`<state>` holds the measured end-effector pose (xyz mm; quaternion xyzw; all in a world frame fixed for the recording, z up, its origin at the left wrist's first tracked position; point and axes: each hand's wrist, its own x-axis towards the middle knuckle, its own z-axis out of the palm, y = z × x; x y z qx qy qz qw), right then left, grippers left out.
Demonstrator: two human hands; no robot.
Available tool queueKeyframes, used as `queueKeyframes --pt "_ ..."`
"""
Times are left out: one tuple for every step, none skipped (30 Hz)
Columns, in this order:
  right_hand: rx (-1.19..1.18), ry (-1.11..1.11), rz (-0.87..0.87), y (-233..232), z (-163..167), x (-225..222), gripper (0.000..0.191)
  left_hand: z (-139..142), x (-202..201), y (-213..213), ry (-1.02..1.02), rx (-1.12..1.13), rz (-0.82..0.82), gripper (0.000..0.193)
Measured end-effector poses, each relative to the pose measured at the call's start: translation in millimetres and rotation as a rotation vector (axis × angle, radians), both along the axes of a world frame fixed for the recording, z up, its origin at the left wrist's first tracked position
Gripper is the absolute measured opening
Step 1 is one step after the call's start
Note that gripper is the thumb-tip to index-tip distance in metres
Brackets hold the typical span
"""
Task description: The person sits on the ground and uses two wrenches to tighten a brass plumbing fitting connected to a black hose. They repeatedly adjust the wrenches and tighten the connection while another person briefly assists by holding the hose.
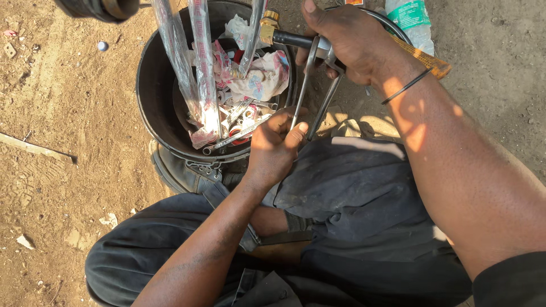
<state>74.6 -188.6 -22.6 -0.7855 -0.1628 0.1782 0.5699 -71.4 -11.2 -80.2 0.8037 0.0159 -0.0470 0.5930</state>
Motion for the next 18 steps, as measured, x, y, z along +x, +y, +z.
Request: queueKeyframes --pt "-0.010 0.003 -0.006 1 0 0 0.083 0 -2 -1 -0.024 -0.018 -0.008 0.029" --pt "-0.021 0.005 -0.014 1 -1 -1 0.083 0 -4 -2 -0.049 -0.036 -0.018 0.028" --pt "-0.033 0.010 -0.022 0 -1 -1 0.083 0 -6 -2 -0.033 -0.029 -0.008 0.024" --pt "-0.013 0.027 -0.028 0 -2 -2 0.080 0 -9 -2 -0.016 -0.021 0.003 0.021" --pt "0.007 0.041 -0.033 -1 -2 -1 0.078 1 -12 -2 -0.002 -0.013 0.016 0.019" --pt "0.028 0.052 -0.040 -1 -3 -1 0.075 3 -14 -1 -0.012 0.048 0.037 0.019" --pt "0.068 0.083 -0.049 -1 -4 0 0.069 4 -17 -1 -0.022 0.110 0.057 0.020" --pt "0.109 0.114 -0.057 -1 -6 2 0.064 6 -18 0 -0.030 0.172 0.078 0.023" --pt "0.149 0.146 -0.064 -1 -8 3 0.059 8 -19 1 -0.054 0.194 0.099 0.026" --pt "0.200 0.206 -0.096 0 -10 5 0.050 10 -18 2 -0.078 0.216 0.118 0.029" --pt "0.250 0.266 -0.126 1 -12 7 0.042 13 -15 2 -0.102 0.236 0.138 0.032" --pt "0.300 0.330 -0.152 2 -15 8 0.034 16 -9 2 -0.151 0.230 0.128 0.032" --pt "0.361 0.399 -0.189 4 -18 9 0.030 19 -2 2 -0.199 0.224 0.120 0.032" --pt "0.421 0.467 -0.226 7 -22 10 0.026 22 7 2 -0.251 0.218 0.112 0.032" --pt "0.482 0.534 -0.264 9 -25 11 0.023 25 17 1 -0.418 0.223 0.138 0.028" --pt "0.534 0.570 -0.284 12 -28 11 0.023 28 28 1 -0.588 0.227 0.158 0.026" --pt "0.586 0.604 -0.305 14 -31 9 0.024 31 39 0 -0.596 0.133 0.115 0.025" --pt "0.639 0.638 -0.327 16 -33 8 0.025 33 50 -1 -0.602 0.041 0.071 0.025"
